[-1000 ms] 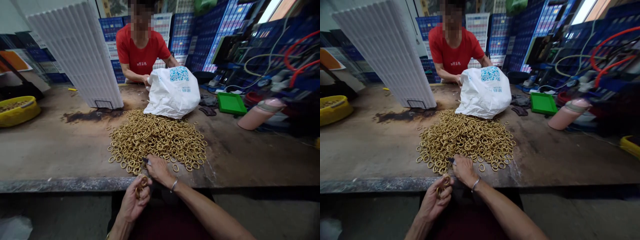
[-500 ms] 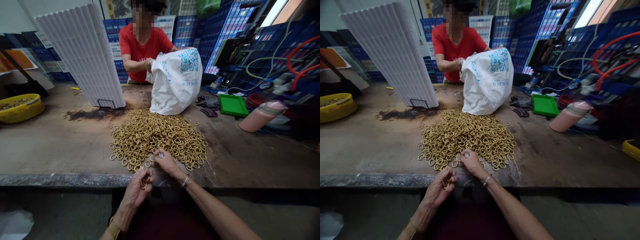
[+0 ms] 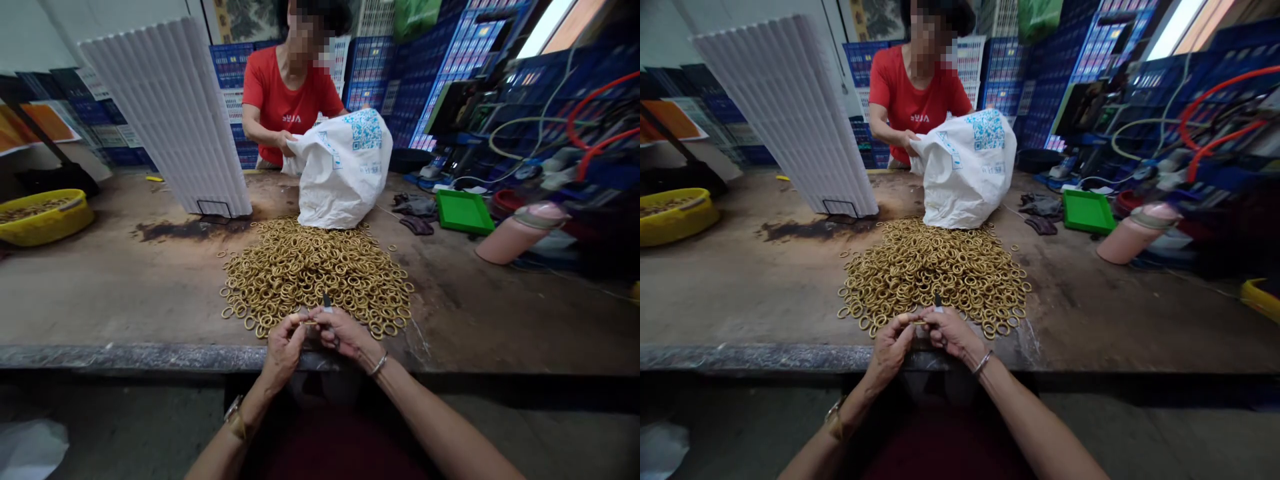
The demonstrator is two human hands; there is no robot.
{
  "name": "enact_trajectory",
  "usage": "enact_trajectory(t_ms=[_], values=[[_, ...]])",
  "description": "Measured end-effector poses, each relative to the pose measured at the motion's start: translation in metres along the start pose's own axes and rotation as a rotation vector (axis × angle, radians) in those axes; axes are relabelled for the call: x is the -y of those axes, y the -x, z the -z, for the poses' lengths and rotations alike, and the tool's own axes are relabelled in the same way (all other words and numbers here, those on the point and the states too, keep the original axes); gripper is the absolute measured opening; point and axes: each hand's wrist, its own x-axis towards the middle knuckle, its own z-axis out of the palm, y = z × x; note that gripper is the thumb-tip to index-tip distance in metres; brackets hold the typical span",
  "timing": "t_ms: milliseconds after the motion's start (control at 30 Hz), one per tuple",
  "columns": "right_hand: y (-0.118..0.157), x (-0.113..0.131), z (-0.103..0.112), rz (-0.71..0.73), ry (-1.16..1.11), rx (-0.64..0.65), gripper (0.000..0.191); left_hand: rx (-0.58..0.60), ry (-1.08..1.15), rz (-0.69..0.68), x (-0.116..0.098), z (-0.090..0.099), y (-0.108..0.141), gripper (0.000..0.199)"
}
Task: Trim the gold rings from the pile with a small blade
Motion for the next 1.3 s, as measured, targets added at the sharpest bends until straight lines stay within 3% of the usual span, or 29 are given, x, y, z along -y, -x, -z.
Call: enact_trajectory(t_ms=[200,400,500,600,700,800,867,1000,1133,1300], values=[[0.004,0.001,-0.004,0.015,0.086,0.006,0.02,0.059,-0.082,-0.076,0.0,0.001,-0.001,0.009],[0.001,-0.004,-0.008,0.237,0.486,-0.213,0.023,0.022,-0.254,-0.236,0.001,0.002,0.0,0.01],[-0.001,-0.006,-0.009,0.273,0.563,-0.259,0.019,0.036,-0.208,-0.113,0.0,0.001,0.001,0.015],[-0.002,-0.008,-0.009,0.25,0.564,-0.244,0.018,0.14,-0.061,0.132,-0.001,0.002,0.002,0.026],[-0.002,-0.008,-0.007,0.24,0.548,-0.216,0.02,0.201,0.102,0.246,-0.003,0.001,0.003,0.028],[-0.002,-0.008,-0.004,0.278,0.617,-0.28,0.019,0.181,0.171,0.257,-0.003,0.0,0.005,0.028],[-0.001,-0.01,-0.001,0.364,0.788,-0.314,0.015,0.158,0.166,0.244,-0.002,-0.001,0.005,0.027],[0.004,-0.018,0.005,0.519,1.162,-0.226,0.014,0.134,0.132,0.218,0.002,-0.002,0.004,0.027],[0.007,-0.023,0.004,0.484,1.356,-0.218,0.015,0.131,0.082,0.186,0.008,0.0,0.003,0.027],[0.009,-0.019,0.001,0.457,1.444,-0.219,0.017,0.123,0.05,0.176,0.011,0.001,0.003,0.027]])
